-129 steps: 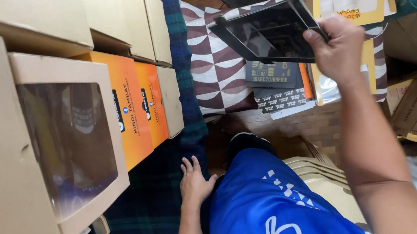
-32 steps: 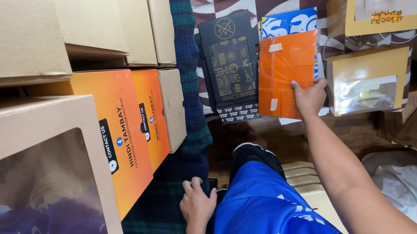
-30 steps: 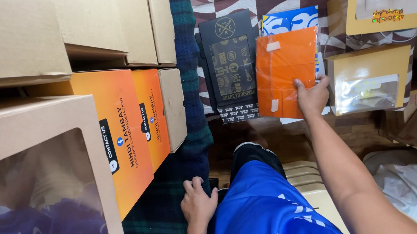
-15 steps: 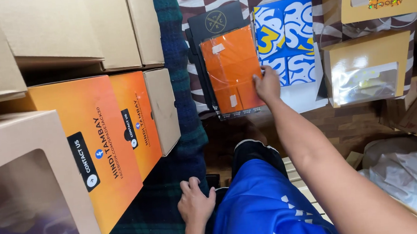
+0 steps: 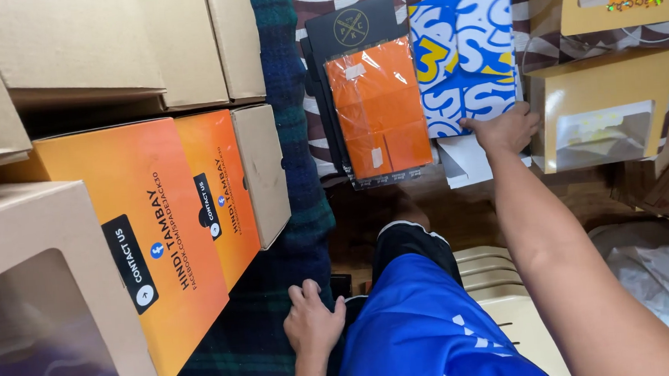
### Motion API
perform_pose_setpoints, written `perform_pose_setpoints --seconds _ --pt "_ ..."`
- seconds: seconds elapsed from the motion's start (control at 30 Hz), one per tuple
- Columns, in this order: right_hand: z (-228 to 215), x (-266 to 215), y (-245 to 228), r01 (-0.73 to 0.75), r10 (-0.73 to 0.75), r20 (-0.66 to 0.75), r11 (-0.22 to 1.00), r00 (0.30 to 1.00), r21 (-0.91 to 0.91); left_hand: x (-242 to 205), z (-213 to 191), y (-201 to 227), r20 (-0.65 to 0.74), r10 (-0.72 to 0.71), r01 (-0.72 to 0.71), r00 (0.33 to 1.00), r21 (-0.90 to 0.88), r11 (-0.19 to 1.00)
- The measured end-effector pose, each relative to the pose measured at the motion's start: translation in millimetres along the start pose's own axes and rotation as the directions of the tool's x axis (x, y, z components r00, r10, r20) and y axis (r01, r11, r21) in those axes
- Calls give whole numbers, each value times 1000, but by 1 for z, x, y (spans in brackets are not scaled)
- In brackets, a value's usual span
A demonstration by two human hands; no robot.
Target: The person assembles two different cardboard boxes from flat packaging. They fold the flaps and tuck the tabs to form the boxes, handling a blue box with yellow graphics first, followed by a white box with black graphics.
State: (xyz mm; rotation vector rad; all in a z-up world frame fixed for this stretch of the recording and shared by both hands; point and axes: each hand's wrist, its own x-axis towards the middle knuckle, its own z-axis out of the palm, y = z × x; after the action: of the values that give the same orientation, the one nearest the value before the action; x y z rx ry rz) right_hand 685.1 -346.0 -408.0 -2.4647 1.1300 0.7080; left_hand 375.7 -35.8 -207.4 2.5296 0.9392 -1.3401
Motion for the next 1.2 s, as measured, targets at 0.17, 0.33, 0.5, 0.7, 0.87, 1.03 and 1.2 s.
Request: perform_pose_setpoints --seconds 0.17,0.33,0.5,0.7,0.87,1.03,1.2 --pt "-51 -37 -6 260 -273 55 950 960 174 0 3 -6 -23 23 -23 999 -3 1000" --pt "-101 -12 11 694 -641 -347 719 685 42 2 3 -11 -27 67 -67 997 -10 998" --pt "-234 -51 28 773 -718 -398 634 571 -35 -4 5 -18 -50 111 -112 993 -30 993" --pt "-332 -169 49 860 -865 29 494 501 -126 -27 -1 -34 11 189 -182 982 -228 957" --pt "-311 -311 43 955 -892 383 149 242 -255 -66 31 -67 -212 370 -386 905 -774 502" --pt "-220 -407 25 958 -887 422 -73 -190 278 -78 108 -121 -461 44 -363 887 -752 -550" --pt "-97 -482 27 872 -968 242 173 65 458 -181 52 -161 -2 -518 -315 855 -796 -517"
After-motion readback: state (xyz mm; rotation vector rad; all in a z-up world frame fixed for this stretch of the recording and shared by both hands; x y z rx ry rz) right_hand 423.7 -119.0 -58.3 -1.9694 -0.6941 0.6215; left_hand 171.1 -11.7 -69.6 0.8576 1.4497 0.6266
